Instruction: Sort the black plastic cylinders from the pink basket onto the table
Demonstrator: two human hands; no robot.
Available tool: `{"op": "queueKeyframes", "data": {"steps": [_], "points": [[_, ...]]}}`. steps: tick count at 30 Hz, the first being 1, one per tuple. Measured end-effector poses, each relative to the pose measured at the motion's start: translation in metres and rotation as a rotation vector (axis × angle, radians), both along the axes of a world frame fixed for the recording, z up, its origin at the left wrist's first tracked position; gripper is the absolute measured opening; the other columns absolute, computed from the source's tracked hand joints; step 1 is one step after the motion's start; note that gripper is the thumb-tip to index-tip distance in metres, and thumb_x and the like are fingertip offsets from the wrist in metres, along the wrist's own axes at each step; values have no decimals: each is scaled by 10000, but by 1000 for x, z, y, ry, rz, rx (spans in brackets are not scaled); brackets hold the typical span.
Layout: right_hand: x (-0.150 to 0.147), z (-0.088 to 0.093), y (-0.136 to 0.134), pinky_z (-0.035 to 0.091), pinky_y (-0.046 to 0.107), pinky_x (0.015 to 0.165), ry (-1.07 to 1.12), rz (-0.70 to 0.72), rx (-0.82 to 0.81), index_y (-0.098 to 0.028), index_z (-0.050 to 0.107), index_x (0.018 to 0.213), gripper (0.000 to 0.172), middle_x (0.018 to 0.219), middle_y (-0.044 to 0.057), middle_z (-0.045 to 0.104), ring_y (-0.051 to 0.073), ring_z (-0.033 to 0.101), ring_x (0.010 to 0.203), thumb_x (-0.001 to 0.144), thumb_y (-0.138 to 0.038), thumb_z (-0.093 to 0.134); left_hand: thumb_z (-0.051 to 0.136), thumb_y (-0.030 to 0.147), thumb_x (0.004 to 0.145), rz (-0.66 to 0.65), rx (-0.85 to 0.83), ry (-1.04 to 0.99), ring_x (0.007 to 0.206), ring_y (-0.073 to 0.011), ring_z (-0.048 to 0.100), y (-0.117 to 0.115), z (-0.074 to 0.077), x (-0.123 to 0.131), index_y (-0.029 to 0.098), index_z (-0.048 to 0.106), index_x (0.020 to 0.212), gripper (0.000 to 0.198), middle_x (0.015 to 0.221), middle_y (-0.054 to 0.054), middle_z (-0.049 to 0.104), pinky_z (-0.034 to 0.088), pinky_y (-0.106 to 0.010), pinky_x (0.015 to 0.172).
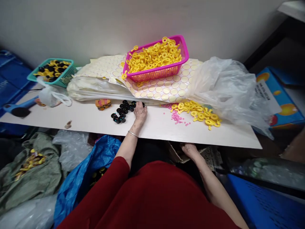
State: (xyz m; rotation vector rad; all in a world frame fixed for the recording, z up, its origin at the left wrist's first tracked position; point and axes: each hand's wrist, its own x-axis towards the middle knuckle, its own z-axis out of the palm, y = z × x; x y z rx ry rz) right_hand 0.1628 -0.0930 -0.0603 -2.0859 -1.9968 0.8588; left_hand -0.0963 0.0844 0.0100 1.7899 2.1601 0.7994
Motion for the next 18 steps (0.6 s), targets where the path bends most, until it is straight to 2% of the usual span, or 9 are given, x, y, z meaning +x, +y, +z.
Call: {"op": "queueKeyframes", "data": {"steps": [2, 4, 7, 8, 10, 12, 15, 18], "points": [[3, 8, -4, 450, 374, 930, 34, -4, -43, -158, 700, 1012, 338, 951, 128, 727, 280, 645, 1023, 746, -77, 509, 574, 163, 804, -48, 0, -6, 1041, -291, 604, 1, -4, 1, 148, 617, 1009, 209, 1097, -156, 642, 460, -363, 874], [7, 20, -12, 479, 342, 823, 91, 25, -110, -162, 708, 887, 233, 828, 97, 719, 261, 659, 904, 712, -95, 571, 612, 188, 762, -125, 2, -89, 967, -264, 614, -5, -9, 5, 165, 642, 966, 207, 1003, -110, 671, 463, -346, 855], [16, 44, -18, 461, 267, 630, 219, 118, -211, -191, 669, 692, 36, 637, 14, 660, 184, 620, 667, 684, -167, 643, 678, 205, 667, -235, -55, -326, 835, -210, 615, -26, -20, 22, 176, 674, 989, 323, 911, -47, 685, 475, -308, 796], [20, 52, -16, 449, 256, 596, 270, 123, -199, -198, 660, 680, 50, 607, -4, 641, 164, 596, 618, 718, -213, 631, 695, 205, 640, -258, -87, -411, 795, -192, 610, -35, -23, 31, 176, 678, 1013, 375, 885, -31, 684, 477, -295, 770], [30, 63, -1, 446, 261, 588, 336, 37, -15, -209, 662, 725, 160, 615, -9, 628, 152, 569, 590, 805, -285, 546, 722, 206, 601, -299, -146, -537, 725, -161, 590, -52, -28, 50, 172, 683, 1023, 425, 821, -2, 670, 473, -273, 719], [41, 69, 23, 453, 296, 629, 257, -179, 402, -211, 654, 736, 152, 681, 18, 634, 171, 562, 637, 790, -278, 529, 736, 192, 578, -342, -168, -581, 685, -140, 569, -66, -31, 67, 173, 692, 956, 381, 777, 18, 650, 464, -259, 689], [49, 66, 59, 456, 354, 705, 166, -244, 542, -212, 656, 741, 119, 799, 62, 640, 214, 576, 741, 751, -249, 543, 736, 145, 570, -389, -141, -559, 730, -136, 581, -75, -34, 83, 188, 689, 878, 315, 834, 20, 657, 470, -254, 712], [43, 55, 76, 453, 353, 696, 131, -140, 510, -215, 671, 761, 110, 836, 63, 637, 216, 586, 751, 755, -267, 574, 737, 128, 601, -415, -119, -533, 794, -141, 609, -77, -36, 85, 202, 687, 908, 319, 910, 18, 674, 485, -257, 758]]}}
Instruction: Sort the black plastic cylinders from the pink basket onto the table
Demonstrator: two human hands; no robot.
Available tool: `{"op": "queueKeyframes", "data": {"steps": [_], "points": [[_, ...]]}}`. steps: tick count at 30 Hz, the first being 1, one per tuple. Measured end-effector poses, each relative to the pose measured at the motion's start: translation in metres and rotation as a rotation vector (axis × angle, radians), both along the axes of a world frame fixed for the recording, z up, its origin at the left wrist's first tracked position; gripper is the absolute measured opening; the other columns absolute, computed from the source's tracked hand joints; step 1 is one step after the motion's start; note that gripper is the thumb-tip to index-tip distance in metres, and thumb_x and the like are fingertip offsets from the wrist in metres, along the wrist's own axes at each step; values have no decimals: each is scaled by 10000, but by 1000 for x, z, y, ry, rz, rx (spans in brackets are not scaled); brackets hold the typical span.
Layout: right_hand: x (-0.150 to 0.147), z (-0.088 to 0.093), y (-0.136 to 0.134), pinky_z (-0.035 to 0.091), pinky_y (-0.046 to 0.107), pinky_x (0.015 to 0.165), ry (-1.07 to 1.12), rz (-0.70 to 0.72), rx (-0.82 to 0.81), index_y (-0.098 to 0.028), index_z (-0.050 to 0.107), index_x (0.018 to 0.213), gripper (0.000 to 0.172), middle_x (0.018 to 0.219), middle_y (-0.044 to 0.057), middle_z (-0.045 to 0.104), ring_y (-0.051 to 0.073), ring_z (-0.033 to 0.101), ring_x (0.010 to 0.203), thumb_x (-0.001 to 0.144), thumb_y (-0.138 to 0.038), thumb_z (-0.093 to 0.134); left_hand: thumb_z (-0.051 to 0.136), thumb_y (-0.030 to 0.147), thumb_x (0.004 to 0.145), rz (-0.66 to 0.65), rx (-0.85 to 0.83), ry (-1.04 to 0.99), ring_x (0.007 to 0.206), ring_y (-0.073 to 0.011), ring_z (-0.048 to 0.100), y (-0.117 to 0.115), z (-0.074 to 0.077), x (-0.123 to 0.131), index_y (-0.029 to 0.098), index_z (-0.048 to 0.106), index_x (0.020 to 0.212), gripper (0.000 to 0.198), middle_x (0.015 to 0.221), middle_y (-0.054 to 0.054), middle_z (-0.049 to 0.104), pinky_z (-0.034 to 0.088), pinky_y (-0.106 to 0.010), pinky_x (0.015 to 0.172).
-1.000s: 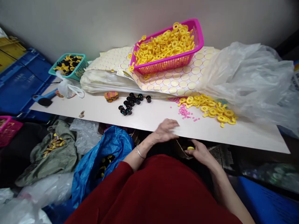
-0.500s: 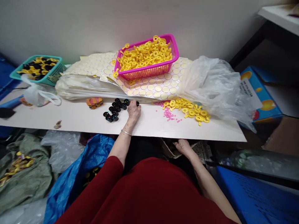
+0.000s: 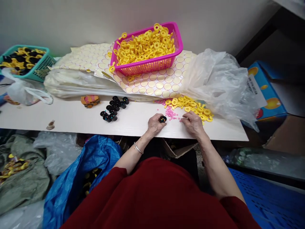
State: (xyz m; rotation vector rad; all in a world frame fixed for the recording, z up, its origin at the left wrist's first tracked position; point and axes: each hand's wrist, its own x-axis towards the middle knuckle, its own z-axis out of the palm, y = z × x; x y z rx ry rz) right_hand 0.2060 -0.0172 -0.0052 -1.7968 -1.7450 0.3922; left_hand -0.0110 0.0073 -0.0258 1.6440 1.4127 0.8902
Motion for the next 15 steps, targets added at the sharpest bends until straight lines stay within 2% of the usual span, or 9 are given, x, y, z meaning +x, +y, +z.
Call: {"op": "queueKeyframes", "data": {"steps": [3, 7, 10, 12, 15], "points": [[-13, -13, -1, 446, 338, 675, -78, 6, 26, -220, 672, 776, 127, 834, 57, 635, 216, 596, 770, 793, -283, 564, 740, 124, 626, -32, 27, 22, 816, -141, 620, -1, -2, -3, 207, 682, 932, 322, 939, 20, 680, 492, -254, 774], [-17, -24, -1, 438, 337, 670, -144, -183, 153, -222, 661, 820, 157, 873, 71, 632, 226, 589, 801, 839, -275, 514, 755, 145, 639, -47, 29, 69, 806, -140, 621, -3, -2, -4, 210, 681, 945, 322, 926, 23, 680, 489, -246, 750], [-10, -23, 10, 422, 334, 661, -191, -244, 174, -219, 661, 858, 186, 905, 81, 626, 229, 574, 817, 859, -260, 479, 767, 164, 636, -28, 38, 110, 789, -142, 618, -3, -1, -2, 210, 683, 929, 308, 896, 24, 675, 483, -250, 737], [-9, -16, 20, 409, 328, 653, -222, -222, 163, -215, 668, 845, 200, 897, 80, 624, 226, 566, 814, 864, -246, 471, 762, 158, 634, -24, 51, 126, 793, -144, 623, -3, 1, -1, 208, 684, 919, 300, 895, 21, 679, 484, -252, 742], [-19, -4, 36, 393, 320, 662, -265, -81, 116, -213, 694, 826, 214, 897, 77, 629, 218, 558, 829, 863, -230, 484, 739, 139, 630, -29, 64, 149, 803, -150, 634, -4, 4, 1, 205, 687, 913, 296, 920, 9, 693, 495, -255, 751]]}}
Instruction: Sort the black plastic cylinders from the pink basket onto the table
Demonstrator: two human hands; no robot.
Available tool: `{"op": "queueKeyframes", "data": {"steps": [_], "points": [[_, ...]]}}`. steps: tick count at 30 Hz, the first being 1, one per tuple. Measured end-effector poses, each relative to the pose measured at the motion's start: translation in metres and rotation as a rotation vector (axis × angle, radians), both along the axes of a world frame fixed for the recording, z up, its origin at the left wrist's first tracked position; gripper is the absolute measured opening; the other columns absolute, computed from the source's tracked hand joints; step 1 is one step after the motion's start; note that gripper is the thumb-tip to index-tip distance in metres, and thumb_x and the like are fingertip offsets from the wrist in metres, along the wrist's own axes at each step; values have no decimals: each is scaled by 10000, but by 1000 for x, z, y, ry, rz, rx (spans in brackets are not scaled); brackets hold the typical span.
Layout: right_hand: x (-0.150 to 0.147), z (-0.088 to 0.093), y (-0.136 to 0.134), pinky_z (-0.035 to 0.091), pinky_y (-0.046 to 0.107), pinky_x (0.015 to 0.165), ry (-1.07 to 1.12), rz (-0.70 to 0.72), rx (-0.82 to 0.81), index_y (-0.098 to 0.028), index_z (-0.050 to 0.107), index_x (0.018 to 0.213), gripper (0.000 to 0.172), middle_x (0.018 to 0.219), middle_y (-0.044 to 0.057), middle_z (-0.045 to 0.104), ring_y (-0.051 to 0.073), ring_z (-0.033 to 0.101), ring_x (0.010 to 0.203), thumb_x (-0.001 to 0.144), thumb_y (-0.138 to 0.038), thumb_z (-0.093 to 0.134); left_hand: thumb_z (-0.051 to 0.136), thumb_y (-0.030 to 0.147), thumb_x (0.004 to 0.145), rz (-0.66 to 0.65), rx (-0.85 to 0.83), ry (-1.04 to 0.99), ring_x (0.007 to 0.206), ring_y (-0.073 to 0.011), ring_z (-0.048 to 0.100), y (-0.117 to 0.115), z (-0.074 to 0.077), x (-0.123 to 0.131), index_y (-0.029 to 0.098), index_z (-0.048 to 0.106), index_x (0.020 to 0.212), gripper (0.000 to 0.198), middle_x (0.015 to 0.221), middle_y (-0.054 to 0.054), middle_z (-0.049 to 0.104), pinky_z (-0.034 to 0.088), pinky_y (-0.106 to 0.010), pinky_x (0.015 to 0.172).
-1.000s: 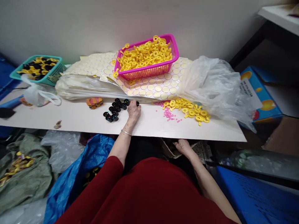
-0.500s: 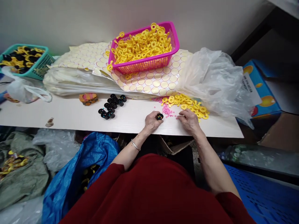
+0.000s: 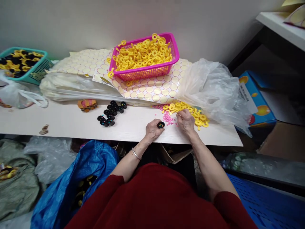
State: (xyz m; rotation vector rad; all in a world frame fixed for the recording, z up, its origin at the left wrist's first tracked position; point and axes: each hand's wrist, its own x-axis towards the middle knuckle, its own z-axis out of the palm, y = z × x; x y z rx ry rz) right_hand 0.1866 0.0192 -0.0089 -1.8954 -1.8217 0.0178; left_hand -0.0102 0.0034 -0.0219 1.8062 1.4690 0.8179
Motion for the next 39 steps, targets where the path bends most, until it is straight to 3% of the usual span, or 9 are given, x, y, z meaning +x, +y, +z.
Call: {"op": "queueKeyframes", "data": {"steps": [5, 10, 15, 20, 25, 31, 39], "points": [[-41, 15, 20, 359, 333, 702, -107, 260, -133, -201, 726, 824, 241, 897, 95, 639, 231, 524, 873, 874, -220, 492, 651, 79, 612, 45, 23, 34, 808, -160, 642, 0, 0, 1, 208, 686, 860, 282, 904, -4, 703, 507, -260, 767], [-75, 20, 36, 326, 351, 706, -227, 371, -240, -173, 730, 859, 295, 978, 140, 653, 255, 503, 910, 913, -248, 449, 614, 80, 592, 84, 34, 3, 776, -165, 624, 1, -2, 1, 197, 671, 788, 236, 811, -1, 682, 503, -263, 735], [-86, 21, 53, 307, 345, 672, -292, 444, -314, -171, 723, 821, 226, 937, 145, 664, 266, 514, 914, 861, -217, 505, 613, 82, 580, 116, 12, -20, 751, -160, 610, 0, -1, 2, 193, 669, 775, 231, 791, 4, 675, 498, -260, 715], [-84, 24, 55, 320, 347, 688, -266, 469, -276, -144, 702, 819, 190, 909, 156, 672, 262, 531, 889, 796, -120, 515, 619, 80, 586, 88, 26, -37, 766, -153, 622, 1, -1, 1, 197, 672, 793, 244, 819, 5, 689, 506, -252, 730], [-50, 18, 12, 346, 321, 683, -178, 353, -184, -150, 669, 881, 227, 870, 120, 660, 221, 540, 802, 881, -198, 448, 615, 84, 599, 59, 33, -16, 772, -152, 627, 1, -3, -1, 208, 659, 787, 230, 822, 7, 684, 507, -249, 733], [-7, -8, -65, 396, 339, 678, -74, 156, -74, -185, 635, 676, 312, 726, 103, 615, 219, 539, 726, 883, -158, 403, 599, 79, 609, 17, 29, 32, 842, -174, 652, 1, 1, 0, 215, 674, 837, 275, 906, -10, 705, 513, -269, 779], [3, -23, -90, 511, 352, 758, 160, 194, 40, -221, 658, 681, 242, 839, 64, 672, 197, 612, 808, 839, -161, 484, 594, 74, 603, 25, 32, 44, 862, -182, 663, 1, 2, 1, 199, 685, 853, 295, 925, -17, 713, 516, -278, 800]]}}
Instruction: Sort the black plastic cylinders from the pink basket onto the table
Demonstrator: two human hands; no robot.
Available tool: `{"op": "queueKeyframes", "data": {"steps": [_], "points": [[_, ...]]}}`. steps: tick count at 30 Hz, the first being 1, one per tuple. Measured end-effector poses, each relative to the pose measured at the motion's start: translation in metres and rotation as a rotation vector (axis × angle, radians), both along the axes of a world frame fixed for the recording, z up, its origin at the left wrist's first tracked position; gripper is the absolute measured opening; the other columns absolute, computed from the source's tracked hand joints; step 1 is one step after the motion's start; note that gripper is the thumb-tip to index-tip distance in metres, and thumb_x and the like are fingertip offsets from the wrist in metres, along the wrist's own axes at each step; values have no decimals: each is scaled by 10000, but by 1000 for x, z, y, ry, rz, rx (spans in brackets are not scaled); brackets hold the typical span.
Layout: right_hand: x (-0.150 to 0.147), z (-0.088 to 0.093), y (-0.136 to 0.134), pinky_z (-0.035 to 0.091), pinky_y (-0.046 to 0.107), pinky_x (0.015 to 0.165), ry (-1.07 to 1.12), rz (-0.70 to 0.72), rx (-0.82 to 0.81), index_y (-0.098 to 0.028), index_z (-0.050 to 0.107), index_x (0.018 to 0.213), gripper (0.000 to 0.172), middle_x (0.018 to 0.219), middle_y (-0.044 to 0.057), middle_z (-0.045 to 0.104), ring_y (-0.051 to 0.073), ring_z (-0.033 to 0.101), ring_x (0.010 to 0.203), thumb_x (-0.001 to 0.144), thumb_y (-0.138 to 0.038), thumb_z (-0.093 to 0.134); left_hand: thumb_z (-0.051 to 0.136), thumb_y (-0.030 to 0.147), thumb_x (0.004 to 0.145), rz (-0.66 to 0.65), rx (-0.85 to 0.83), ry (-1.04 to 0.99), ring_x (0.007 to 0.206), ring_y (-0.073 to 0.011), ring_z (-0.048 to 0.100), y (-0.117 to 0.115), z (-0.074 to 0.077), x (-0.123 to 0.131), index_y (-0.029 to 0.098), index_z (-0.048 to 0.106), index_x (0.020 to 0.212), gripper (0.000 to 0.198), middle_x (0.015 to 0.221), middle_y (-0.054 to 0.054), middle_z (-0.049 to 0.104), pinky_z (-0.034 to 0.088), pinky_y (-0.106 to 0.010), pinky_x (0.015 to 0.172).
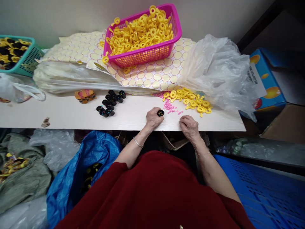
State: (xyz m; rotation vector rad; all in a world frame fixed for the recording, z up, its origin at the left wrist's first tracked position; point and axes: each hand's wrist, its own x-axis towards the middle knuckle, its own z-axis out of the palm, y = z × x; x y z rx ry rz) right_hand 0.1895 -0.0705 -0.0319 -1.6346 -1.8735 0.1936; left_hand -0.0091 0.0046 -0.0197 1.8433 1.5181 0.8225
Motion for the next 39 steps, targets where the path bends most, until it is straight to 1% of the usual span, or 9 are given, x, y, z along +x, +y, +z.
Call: {"op": "queueKeyframes", "data": {"steps": [5, 9, 12, 14, 18, 23, 29, 33, 39], "points": [[0, -5, -12, 519, 406, 803, 80, -6, 53, -223, 680, 774, 182, 922, 83, 697, 218, 618, 859, 874, -260, 532, 593, 72, 616, 0, 30, -9, 868, -179, 659, -1, -1, -1, 195, 684, 858, 287, 920, -17, 707, 510, -273, 793], [2, -6, -14, 529, 402, 807, 153, 6, 65, -222, 674, 827, 127, 947, 83, 695, 216, 627, 877, 855, -281, 565, 611, 62, 610, -44, 6, -23, 885, -171, 652, -2, 0, -2, 195, 681, 872, 302, 943, -11, 710, 509, -267, 811], [2, -5, -10, 529, 384, 768, 212, -18, 34, -220, 672, 882, 125, 964, 83, 671, 216, 622, 862, 834, -288, 579, 638, 69, 606, -103, -41, -12, 886, -176, 647, -8, 2, 2, 200, 689, 882, 310, 953, -6, 715, 511, -277, 815], [1, -4, -7, 514, 374, 751, 168, -50, -13, -216, 675, 856, 137, 938, 83, 652, 217, 608, 844, 841, -269, 549, 669, 75, 593, -148, -47, 30, 904, -194, 636, -15, 4, 8, 211, 703, 890, 328, 955, -6, 720, 505, -301, 839], [-7, 2, -3, 488, 387, 757, 93, -102, -45, -215, 659, 756, 177, 861, 81, 618, 229, 578, 822, 848, -227, 508, 736, 136, 597, -191, -18, 127, 938, -223, 610, -27, 6, 21, 239, 723, 917, 337, 962, -1, 726, 467, -357, 885], [-24, 18, -1, 499, 389, 787, 292, -77, 32, -247, 694, 841, 147, 884, 58, 621, 226, 576, 877, 867, -291, 556, 757, 211, 646, -223, -17, 144, 939, -208, 590, -31, 7, 24, 258, 721, 924, 284, 965, 13, 730, 428, -346, 854], [-33, 28, 7, 478, 396, 753, 152, 13, -51, -259, 730, 790, 169, 788, 51, 617, 230, 525, 822, 852, -264, 573, 740, 198, 657, -230, -6, 140, 920, -198, 576, -31, 5, 21, 241, 716, 909, 257, 960, 5, 720, 409, -344, 836], [-32, 33, 10, 448, 393, 734, 40, 46, -48, -252, 738, 792, 210, 784, 59, 616, 231, 489, 801, 873, -264, 545, 735, 214, 662, -241, -11, 147, 918, -203, 565, -32, 5, 22, 241, 712, 890, 231, 964, -1, 716, 402, -346, 824], [-35, 47, 11, 354, 369, 691, -249, 135, -69, -233, 719, 767, 269, 793, 75, 621, 230, 439, 786, 891, -218, 481, 731, 223, 689, -238, -2, 136, 894, -193, 559, -33, 6, 21, 239, 705, 863, 177, 925, 3, 716, 389, -347, 814]]}}
